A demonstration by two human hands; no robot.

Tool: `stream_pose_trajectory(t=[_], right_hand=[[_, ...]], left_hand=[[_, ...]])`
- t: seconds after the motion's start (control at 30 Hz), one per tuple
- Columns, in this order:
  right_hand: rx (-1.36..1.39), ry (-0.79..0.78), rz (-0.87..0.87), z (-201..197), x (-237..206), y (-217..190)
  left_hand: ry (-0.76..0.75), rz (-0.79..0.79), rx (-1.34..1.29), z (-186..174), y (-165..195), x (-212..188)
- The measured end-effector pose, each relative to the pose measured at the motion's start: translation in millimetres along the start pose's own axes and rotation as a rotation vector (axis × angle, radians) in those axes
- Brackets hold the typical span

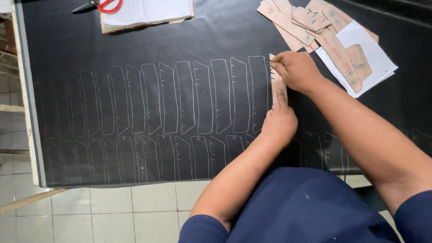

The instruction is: The person uses a wooden pattern piece and a pencil to mark multiple rectangular sections on a large black fabric sheet. They repeatedly position the pattern, trace its edges, and shift it to adjacent areas to create a series of aligned outlines.

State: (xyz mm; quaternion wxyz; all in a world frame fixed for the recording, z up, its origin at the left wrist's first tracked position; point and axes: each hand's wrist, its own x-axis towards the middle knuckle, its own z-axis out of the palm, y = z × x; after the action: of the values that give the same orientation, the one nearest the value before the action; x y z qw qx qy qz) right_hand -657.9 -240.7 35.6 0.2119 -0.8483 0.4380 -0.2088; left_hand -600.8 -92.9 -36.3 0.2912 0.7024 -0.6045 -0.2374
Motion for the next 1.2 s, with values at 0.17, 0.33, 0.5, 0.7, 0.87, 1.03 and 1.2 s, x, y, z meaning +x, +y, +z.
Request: stream_pose_trajectory(t=[0.17,0.33,0.5,0.7,0.87,1.03,1.2], right_hand=[[0.007,0.043,-0.028,1,11,6],[0.013,0.024,0.006,3,13,10],[0.013,0.024,0.019,1,10,9],[-0.04,-0.015,0.033,-5,12,9],[0.013,-0.007,0.049,-1,21,11],[0.011,0.033,0.02,3,30,15],[-0.028,0.003,0.053,-5,21,19]], left_hand=[[-0.001,0.054,0.025,-6,1,-1],[-0.067,0.149,0.13,-5,-5,2],[-0.056,0.243,0.197,-1,-9,1],[-0.079,0.178,0.145,-4,-8,2],[-0.064,0.323,0.241,-10,-8,1],[-0.091,0.325,0.252,-17,-6,2],[-0.191,0.348,0.307,-35,-3,6]])
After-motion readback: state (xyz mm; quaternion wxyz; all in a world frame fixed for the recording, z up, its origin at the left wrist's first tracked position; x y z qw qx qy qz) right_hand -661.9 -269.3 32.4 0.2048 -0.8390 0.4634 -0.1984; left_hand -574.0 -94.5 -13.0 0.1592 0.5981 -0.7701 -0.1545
